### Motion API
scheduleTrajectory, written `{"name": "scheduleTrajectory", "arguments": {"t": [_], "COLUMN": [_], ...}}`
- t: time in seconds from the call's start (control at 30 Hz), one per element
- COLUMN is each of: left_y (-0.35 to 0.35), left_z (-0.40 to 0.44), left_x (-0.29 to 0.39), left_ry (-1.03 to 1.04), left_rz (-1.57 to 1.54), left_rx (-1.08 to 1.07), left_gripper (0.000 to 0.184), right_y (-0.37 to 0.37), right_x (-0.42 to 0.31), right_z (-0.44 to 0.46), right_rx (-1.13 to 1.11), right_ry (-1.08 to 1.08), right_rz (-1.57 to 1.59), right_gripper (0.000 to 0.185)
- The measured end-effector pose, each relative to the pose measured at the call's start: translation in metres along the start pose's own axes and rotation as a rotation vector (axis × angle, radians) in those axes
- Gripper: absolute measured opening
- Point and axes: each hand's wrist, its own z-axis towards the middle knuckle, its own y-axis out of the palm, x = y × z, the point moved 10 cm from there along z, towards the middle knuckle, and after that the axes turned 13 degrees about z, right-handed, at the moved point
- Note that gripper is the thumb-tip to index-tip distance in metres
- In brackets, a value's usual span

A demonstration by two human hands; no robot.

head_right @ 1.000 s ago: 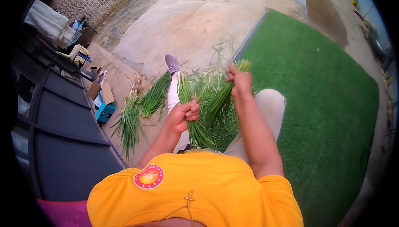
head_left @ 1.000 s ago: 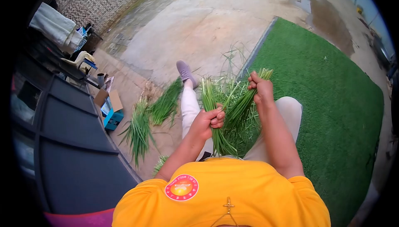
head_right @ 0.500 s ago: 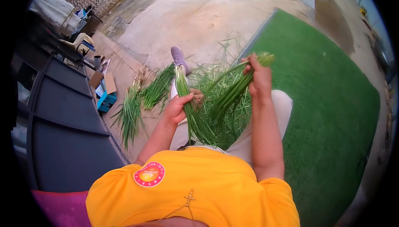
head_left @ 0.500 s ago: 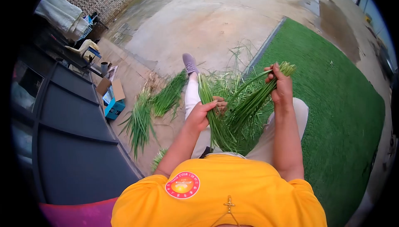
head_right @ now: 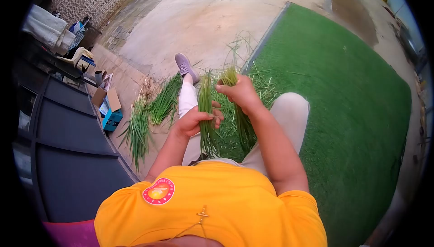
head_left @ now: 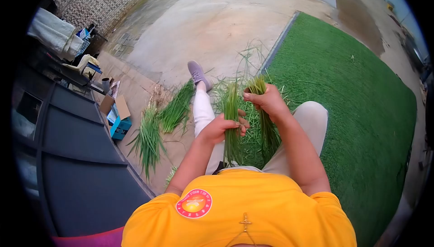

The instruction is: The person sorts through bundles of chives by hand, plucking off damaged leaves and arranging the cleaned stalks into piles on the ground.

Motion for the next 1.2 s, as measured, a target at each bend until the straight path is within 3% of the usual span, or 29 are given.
{"name": "scheduleTrajectory", "arguments": {"t": [0.27, 0.37, 0.43, 0.63, 0.7, 0.83, 0.9, 1.2], "left_y": [-0.001, -0.008, -0.016, -0.031, -0.028, -0.032, -0.040, -0.033], "left_z": [0.005, -0.001, -0.005, -0.015, -0.014, -0.013, -0.016, -0.009], "left_x": [-0.002, 0.015, 0.026, 0.028, 0.027, 0.021, 0.021, 0.019], "left_ry": [-0.044, 0.059, 0.156, 0.147, 0.163, 0.189, 0.160, 0.176], "left_rz": [0.087, -0.041, -0.073, -0.071, -0.093, -0.099, -0.055, -0.248], "left_rx": [0.006, 0.074, 0.101, 0.153, 0.066, 0.122, 0.313, 0.234], "left_gripper": [0.037, 0.037, 0.035, 0.027, 0.022, 0.018, 0.016, 0.017], "right_y": [-0.004, -0.012, -0.023, -0.035, -0.030, -0.026, -0.025, -0.018], "right_x": [0.013, 0.012, 0.005, -0.017, -0.020, -0.019, -0.017, -0.022], "right_z": [0.008, 0.006, 0.005, 0.000, -0.001, 0.000, -0.001, -0.007], "right_rx": [0.021, 0.106, 0.174, 0.242, 0.224, 0.189, 0.172, 0.101], "right_ry": [0.052, 0.062, -0.011, -0.150, -0.159, -0.180, -0.176, -0.169], "right_rz": [0.122, 0.186, 0.258, 0.223, 0.205, 0.193, 0.174, 0.127], "right_gripper": [0.013, 0.012, 0.011, 0.011, 0.011, 0.011, 0.010, 0.010]}}
